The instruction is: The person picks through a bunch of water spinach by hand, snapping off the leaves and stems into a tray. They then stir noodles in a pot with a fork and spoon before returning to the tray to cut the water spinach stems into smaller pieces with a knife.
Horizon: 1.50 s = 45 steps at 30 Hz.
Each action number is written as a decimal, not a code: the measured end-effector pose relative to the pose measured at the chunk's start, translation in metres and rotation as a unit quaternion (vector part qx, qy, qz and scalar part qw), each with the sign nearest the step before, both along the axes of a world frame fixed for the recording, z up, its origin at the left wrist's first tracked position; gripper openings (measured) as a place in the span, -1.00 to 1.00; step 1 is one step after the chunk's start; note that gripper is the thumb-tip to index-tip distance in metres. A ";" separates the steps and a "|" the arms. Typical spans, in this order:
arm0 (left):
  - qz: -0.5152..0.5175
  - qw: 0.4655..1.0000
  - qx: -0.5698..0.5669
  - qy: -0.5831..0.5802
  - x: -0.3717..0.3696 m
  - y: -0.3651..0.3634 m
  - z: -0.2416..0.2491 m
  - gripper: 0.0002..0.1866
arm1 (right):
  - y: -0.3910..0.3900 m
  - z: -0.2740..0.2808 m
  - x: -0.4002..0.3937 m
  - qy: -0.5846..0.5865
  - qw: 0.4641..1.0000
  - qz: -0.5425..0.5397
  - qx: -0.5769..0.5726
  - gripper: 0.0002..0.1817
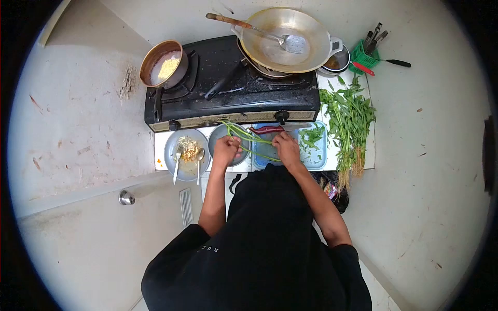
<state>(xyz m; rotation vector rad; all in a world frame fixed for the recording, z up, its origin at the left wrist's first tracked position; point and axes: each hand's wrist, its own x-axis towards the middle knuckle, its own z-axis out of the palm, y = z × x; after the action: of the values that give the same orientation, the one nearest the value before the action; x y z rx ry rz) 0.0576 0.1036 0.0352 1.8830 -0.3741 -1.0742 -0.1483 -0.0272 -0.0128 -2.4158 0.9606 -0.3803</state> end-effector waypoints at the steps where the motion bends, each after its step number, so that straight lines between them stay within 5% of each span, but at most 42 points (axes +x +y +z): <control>1: 0.003 1.000 -0.006 0.005 0.001 0.000 0.000 -0.85 | 0.000 0.001 0.001 -0.023 0.999 -0.002 0.024 -0.92; 8: 0.004 0.999 -0.021 0.046 0.004 -0.009 0.005 -0.80 | 0.001 0.031 0.003 -0.159 0.984 0.012 0.074 -0.90; 15: 0.007 0.983 -0.044 0.177 0.005 -0.013 0.008 -0.81 | 0.017 0.007 0.004 -0.072 0.995 0.062 -0.001 -0.87; 24: 0.001 0.975 -0.046 0.216 0.010 -0.005 0.011 -0.85 | 0.008 0.015 0.004 0.004 0.989 0.101 0.105 -0.83; 26: 0.002 0.979 -0.045 0.200 0.011 -0.002 -0.002 -0.85 | 0.003 0.019 0.009 -0.076 0.966 0.046 0.243 -0.78; 30: 0.037 0.984 -0.078 0.157 0.006 -0.003 -0.011 -0.86 | 0.004 -0.005 0.020 -0.100 0.986 0.013 0.135 -0.73; 32: 0.024 0.990 -0.065 0.123 0.008 -0.003 -0.011 -0.85 | 0.010 -0.012 0.023 -0.019 0.999 0.023 -0.031 -0.75; 36: 0.047 0.995 -0.055 0.066 0.005 -0.003 -0.007 -0.81 | 0.002 -0.005 0.023 -0.014 0.999 0.039 -0.019 -0.78; 39: 0.097 0.986 -0.089 0.100 0.003 0.000 -0.019 -0.81 | -0.008 0.007 0.018 -0.072 0.993 0.052 0.073 -0.81; 41: 0.106 0.985 -0.088 0.103 -0.001 -0.003 -0.016 -0.82 | -0.011 0.031 0.012 -0.107 0.959 -0.034 0.258 -0.79; 45: 0.127 0.984 -0.085 0.093 -0.003 -0.008 -0.022 -0.79 | -0.022 0.041 -0.002 -0.195 0.934 -0.036 0.297 -0.76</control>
<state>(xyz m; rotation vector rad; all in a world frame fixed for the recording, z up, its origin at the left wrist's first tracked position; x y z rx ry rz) 0.0550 0.0958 0.0130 1.6145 -0.1089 -1.0018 -0.1501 -0.0494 0.0280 -1.6810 0.8336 -0.4894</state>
